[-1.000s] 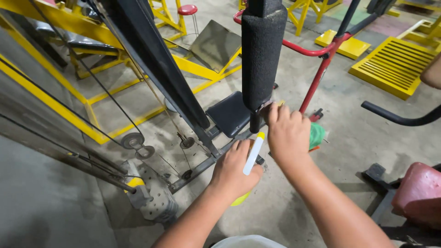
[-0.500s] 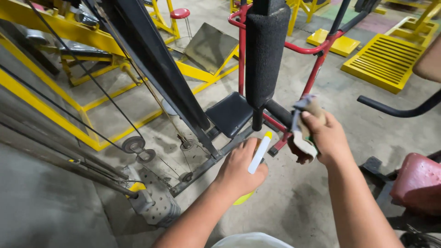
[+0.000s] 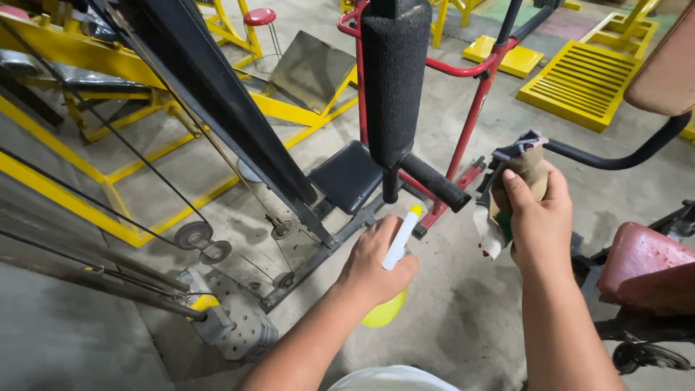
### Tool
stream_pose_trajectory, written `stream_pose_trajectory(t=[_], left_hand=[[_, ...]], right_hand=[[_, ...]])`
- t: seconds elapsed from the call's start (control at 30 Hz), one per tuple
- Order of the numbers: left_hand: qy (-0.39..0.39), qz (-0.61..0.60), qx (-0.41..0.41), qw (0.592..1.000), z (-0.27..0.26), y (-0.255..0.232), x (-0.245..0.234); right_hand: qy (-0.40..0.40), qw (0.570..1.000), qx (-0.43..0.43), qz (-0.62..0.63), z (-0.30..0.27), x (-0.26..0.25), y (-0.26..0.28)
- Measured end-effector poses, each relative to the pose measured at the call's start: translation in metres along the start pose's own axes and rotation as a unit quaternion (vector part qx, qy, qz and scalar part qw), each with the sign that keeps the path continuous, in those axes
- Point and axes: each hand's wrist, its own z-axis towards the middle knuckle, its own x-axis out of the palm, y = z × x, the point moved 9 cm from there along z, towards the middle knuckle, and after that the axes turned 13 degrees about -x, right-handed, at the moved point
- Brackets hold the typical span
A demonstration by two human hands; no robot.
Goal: Cleaning and wiping down various gym machines and benches with a spray bottle and cloth.
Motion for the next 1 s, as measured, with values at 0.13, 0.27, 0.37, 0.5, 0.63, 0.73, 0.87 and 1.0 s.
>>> stream_pose_trajectory(t=[0.13, 0.27, 0.37, 0.5, 0.63, 0.73, 0.87, 1.0], left_hand=[[0.004, -0.008, 0.014, 1.000, 0.000, -0.005, -0.004], [0.008, 0.024, -0.018, 1.000, 0.001, 0.009, 0.002], [0.008, 0.018, -0.044, 0.999, 0.003, 0.012, -0.005], [-0.046, 0.021, -0.003, 0.999, 0.001, 0.001, -0.023], [-0.058, 0.043, -0.007, 0.997, -0.001, 0.013, -0.027], [-0.055, 0.044, 0.002, 0.998, -0.003, 0.011, -0.031], [-0.044, 0.022, -0.009, 0.999, -0.007, 0.011, -0.030], [-0.029, 0.024, -0.015, 0.999, -0.010, 0.006, -0.029]], right_hand=[[0.030, 0.997, -0.066, -0.016, -0.008, 0.015, 0.018], [0.101, 0.929, -0.185, -0.305, -0.021, 0.046, 0.039], [0.175, 0.828, -0.283, -0.452, -0.040, 0.094, 0.045], [0.193, 0.602, -0.431, -0.644, -0.071, 0.145, 0.049], [0.193, 0.429, -0.417, -0.778, -0.057, 0.156, 0.018], [0.324, 0.539, -0.264, -0.731, -0.028, 0.150, -0.019], [0.381, 0.597, -0.143, -0.691, 0.011, 0.156, -0.015], [0.522, 0.690, 0.010, -0.502, 0.029, 0.146, -0.056]])
